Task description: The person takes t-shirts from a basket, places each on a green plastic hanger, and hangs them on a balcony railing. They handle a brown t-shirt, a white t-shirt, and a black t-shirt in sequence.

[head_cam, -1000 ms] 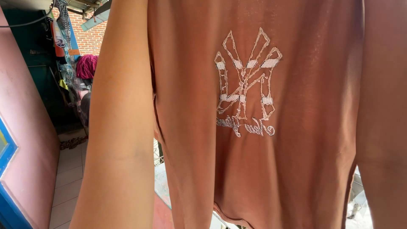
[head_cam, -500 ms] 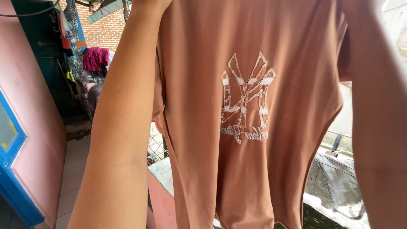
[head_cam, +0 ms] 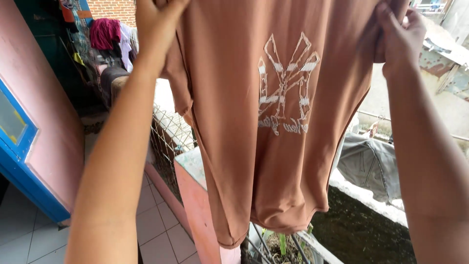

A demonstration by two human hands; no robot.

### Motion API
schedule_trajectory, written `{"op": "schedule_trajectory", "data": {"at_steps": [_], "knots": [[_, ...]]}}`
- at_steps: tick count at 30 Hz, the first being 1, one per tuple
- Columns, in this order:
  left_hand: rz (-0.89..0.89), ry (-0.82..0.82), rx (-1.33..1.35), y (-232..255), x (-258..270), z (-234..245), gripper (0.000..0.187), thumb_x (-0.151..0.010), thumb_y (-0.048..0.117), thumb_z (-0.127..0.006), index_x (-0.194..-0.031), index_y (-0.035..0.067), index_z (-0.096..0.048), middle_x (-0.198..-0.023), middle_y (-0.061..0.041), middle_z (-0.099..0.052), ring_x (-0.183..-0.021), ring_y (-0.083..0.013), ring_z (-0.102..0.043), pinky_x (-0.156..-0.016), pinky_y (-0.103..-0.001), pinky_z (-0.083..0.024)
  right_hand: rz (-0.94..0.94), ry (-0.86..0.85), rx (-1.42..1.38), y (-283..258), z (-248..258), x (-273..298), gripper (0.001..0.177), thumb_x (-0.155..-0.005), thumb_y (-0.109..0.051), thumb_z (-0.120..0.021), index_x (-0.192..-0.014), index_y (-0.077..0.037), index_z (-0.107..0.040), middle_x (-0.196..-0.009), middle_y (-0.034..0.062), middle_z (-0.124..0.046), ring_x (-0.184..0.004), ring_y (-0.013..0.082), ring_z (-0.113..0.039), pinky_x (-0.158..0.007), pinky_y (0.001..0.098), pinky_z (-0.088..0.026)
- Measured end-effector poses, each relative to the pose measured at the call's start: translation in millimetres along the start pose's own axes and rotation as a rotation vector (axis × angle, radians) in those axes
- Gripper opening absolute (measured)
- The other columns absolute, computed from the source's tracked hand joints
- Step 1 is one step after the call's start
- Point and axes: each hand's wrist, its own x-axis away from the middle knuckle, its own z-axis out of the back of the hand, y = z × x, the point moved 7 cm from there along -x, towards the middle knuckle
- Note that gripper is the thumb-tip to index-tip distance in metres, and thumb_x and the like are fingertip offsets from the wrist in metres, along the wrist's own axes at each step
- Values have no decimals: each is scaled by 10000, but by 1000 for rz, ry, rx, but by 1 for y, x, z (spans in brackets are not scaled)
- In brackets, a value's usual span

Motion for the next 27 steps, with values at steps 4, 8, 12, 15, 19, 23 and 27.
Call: {"op": "schedule_trajectory", "data": {"at_steps": [4, 8, 12, 15, 19, 23, 27], "knots": [[220, 1, 3, -12, 112, -7, 643, -837, 513, -788, -1146, 154, -353, -1184, -116, -703, -1073, -215, -726, -897, -363, -573, -60, -115, 115, 30, 6, 79, 292, -834, -370, -851, -1060, -242, -718, -904, -114, -700, -814, 27, -624, -673, 250, -478], [387, 20, 182, 17, 229, -22, 892, -866, 405, -829, -1361, 56, -174, -1445, -234, -267, -1369, -337, -366, -1138, -462, -349, -390, -217, 38, 106, 18, 167, 246, -796, -205, -806, -1030, -195, -732, -882, -14, -722, -792, 118, -720, -707, 270, -586], [618, -44, 119, -7, 340, -35, 913, -895, 284, -799, -1431, 57, -96, -1434, -309, -493, -1289, -387, -569, -1086, -552, -442, -503, -343, 97, 57, 4, 278, 426, -674, -74, -883, -1086, -97, -777, -949, 130, -741, -862, 252, -732, -792, 410, -586], [790, -1, 41, -20, 401, -24, 648, -945, 219, -689, -1391, 101, -233, -1375, -301, -568, -1204, -429, -631, -1006, -564, -501, -529, -495, 257, 70, 25, 327, 397, -641, -65, -888, -1024, -42, -783, -894, 177, -734, -826, 345, -709, -797, 478, -562], [788, 53, -100, -6, 451, 7, 534, -964, 209, -664, -1375, 61, -356, -1249, -264, -661, -1116, -408, -664, -935, -536, -537, -453, -525, 417, 86, 81, 365, 317, -702, -149, -888, -992, -74, -786, -907, 149, -745, -883, 334, -704, -842, 475, -544], [755, 117, -118, -2, 495, 26, 495, -971, 111, -662, -1341, 39, -342, -1141, -215, -609, -1062, -340, -642, -879, -460, -563, -288, -379, 696, 72, 125, 395, 323, -783, -242, -834, -1067, -142, -717, -924, 97, -725, -946, 367, -711, -846, 493, -535], [848, 81, -69, 38, 523, 28, 461, -959, 91, -664, -1312, 57, -370, -1216, -215, -553, -1126, -370, -603, -966, -487, -509, -268, -225, 715, 59, 163, 441, 303, -832, -176, -751, -1120, -141, -664, -945, 66, -727, -883, 224, -727, -806, 359, -602]]}}
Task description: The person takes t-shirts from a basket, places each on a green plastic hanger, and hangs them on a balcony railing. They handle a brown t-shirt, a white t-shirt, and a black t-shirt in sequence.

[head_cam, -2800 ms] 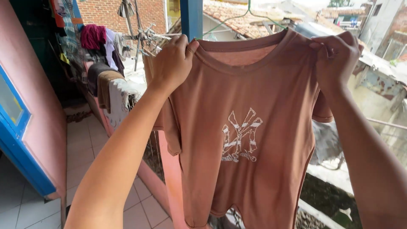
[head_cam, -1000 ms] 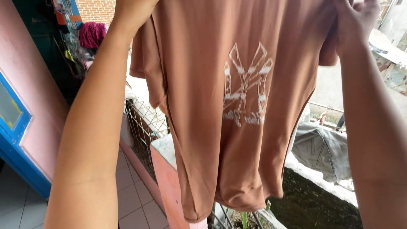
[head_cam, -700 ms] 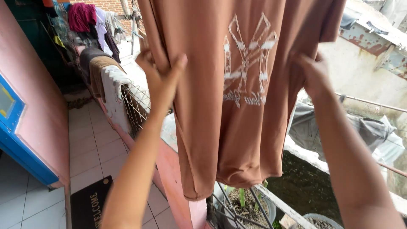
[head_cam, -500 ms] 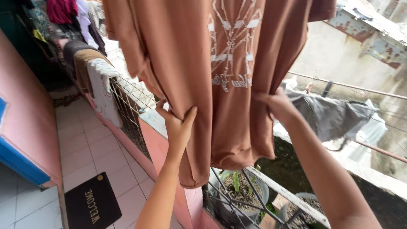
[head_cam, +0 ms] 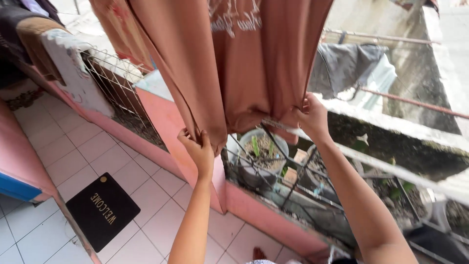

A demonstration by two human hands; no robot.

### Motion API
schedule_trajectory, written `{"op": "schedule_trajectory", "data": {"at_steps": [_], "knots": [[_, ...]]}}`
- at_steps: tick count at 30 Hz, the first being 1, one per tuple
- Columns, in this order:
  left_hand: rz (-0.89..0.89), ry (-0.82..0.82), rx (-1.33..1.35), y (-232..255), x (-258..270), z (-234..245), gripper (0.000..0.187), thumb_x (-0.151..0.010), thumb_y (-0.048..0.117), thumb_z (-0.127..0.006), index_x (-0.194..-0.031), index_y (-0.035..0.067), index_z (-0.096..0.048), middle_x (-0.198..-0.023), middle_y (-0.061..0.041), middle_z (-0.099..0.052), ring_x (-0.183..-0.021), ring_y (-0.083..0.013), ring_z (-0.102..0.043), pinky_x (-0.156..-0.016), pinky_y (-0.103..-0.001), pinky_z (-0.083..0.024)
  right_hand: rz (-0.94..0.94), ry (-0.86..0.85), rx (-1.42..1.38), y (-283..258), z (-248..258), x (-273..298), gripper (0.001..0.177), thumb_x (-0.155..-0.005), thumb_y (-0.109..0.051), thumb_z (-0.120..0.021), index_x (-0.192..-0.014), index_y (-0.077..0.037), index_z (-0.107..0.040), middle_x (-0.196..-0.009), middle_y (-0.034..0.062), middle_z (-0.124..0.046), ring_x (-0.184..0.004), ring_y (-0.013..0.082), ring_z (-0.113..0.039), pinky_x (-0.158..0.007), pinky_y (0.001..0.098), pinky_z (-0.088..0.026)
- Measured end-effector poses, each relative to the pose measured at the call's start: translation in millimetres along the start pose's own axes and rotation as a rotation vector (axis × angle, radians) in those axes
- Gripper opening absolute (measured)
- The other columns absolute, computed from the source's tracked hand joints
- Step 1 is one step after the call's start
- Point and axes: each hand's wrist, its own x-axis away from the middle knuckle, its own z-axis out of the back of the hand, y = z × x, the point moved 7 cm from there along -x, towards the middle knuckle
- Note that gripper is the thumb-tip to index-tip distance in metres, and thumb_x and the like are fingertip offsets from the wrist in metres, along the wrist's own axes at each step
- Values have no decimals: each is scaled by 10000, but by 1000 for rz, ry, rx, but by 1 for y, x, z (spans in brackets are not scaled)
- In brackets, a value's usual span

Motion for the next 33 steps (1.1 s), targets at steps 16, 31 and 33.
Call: {"op": "schedule_trajectory", "data": {"at_steps": [16, 31, 33], "knots": [[119, -188, -160, -83, 66, 75, 240, -917, 249, -716, -1113, 186, -593, -1012, -41, -720, -870, -222, -729, -831, -371, -558, -248, 181, -407, -23, -17, 235, 194, -892, 30, -666, -994, -98, -770, -883, 131, -761, -794, 177, -746, -777, 296, -643], [203, -724, 28, -30, 253, 15, 74, -958, 163, -715, -998, 169, -654, -940, -18, -772, -844, -98, -719, -821, -268, -578, -457, 161, -461, 32, 49, 374, 206, -878, -42, -756, -1061, -120, -810, -936, 101, -788, -839, 137, -757, -807, 283, -631], [255, -767, -19, -34, 292, 4, 68, -958, 176, -721, -979, 182, -656, -941, 4, -779, -855, -95, -731, -808, -272, -581, -490, 158, -375, 48, 76, 396, 194, -892, -73, -767, -1069, -139, -811, -961, 64, -795, -867, 108, -749, -819, 258, -616]]}}
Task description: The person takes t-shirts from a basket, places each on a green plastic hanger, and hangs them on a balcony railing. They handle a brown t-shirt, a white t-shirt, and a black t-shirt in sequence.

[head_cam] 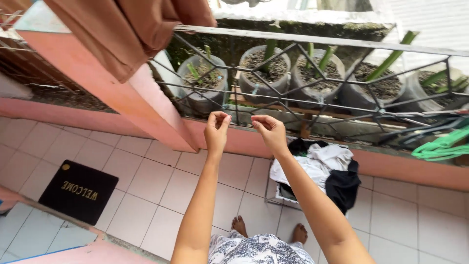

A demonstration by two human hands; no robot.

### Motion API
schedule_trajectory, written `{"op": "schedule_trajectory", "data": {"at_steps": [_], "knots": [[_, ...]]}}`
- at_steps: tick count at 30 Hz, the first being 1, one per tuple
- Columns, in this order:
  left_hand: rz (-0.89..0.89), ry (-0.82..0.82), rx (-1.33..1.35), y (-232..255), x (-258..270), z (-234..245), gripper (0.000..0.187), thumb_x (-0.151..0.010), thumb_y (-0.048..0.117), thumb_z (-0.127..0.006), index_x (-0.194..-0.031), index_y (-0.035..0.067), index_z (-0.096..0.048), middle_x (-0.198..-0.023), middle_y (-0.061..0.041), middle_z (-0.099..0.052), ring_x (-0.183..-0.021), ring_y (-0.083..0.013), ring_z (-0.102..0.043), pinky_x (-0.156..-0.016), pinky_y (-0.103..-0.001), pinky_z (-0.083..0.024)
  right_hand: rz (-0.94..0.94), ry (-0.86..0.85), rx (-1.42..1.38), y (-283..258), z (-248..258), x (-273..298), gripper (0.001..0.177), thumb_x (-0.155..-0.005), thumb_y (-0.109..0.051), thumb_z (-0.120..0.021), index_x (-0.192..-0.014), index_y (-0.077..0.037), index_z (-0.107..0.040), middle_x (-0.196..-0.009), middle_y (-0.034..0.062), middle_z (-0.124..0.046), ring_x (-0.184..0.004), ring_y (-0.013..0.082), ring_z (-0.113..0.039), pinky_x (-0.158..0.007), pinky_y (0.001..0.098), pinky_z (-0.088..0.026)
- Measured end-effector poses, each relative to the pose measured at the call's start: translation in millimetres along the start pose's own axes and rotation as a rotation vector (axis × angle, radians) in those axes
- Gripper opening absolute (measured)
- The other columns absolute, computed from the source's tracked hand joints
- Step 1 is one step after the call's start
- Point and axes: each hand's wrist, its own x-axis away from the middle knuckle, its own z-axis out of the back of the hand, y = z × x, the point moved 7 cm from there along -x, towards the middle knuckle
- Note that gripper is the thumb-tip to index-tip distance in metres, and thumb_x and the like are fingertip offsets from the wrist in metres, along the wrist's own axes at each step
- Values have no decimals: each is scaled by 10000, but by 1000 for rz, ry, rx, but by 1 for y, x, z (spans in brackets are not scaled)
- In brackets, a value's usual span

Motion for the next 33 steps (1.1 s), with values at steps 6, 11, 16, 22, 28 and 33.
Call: {"op": "schedule_trajectory", "data": {"at_steps": [6, 11, 16, 22, 28, 33], "knots": [[119, -156, 59, -37, 63, -114, 63, -956, 141, -715, -978, 162, -660, -926, -23, -769, -853, -115, -709, -804, -283, -565, -57, 116, -1, 36, 109, 31, 240, -887, 1, -729, -1082, -114, -808, -978, 56, -792, -887, 95, -731, -837, 273, -620], [214, -253, 42, -77, 128, -195, 77, -931, 157, -751, -976, 168, -690, -937, -28, -782, -867, -125, -713, -789, -280, -572, -134, 203, 13, 69, 207, 47, 274, -879, 45, -668, -1030, -119, -827, -943, 74, -791, -882, 105, -721, -825, 251, -620], [304, -410, -45, -133, 176, -264, 73, -924, 161, -746, -977, 190, -706, -942, -17, -783, -873, -143, -723, -799, -272, -580, -256, 272, 37, 102, 282, 64, 263, -919, 0, -631, -1050, -128, -820, -974, 68, -792, -886, 103, -718, -802, 245, -611], [414, -641, -259, -256, 245, -349, 116, -963, 195, -624, -1029, 222, -715, -1070, -30, -771, -985, -226, -729, -886, -368, -557, -407, 281, 42, 186, 349, 77, 288, -947, 0, -583, -1115, -101, -794, -1037, 104, -781, -916, 122, -730, -799, 239, -615], [461, -713, -503, -309, 294, -380, 321, -994, 111, -523, -1307, 71, -580, -1284, -217, -649, -1215, -386, -635, -1013, -481, -519, -603, 189, 149, 320, 387, 98, 382, -923, 31, -572, -1213, -119, -769, -1203, 146, -742, -902, 164, -742, -751, 257, -626], [461, -692, -557, -310, 309, -383, 408, -1019, 113, -520, -1404, 3, -443, -1300, -256, -569, -1273, -460, -552, -1059, -558, -464, -652, -22, 205, 263, 358, 109, 778, -887, -22, -691, -1594, -188, -411, -1707, 177, -180, -1125, 324, -695, -878, 349, -640]]}}
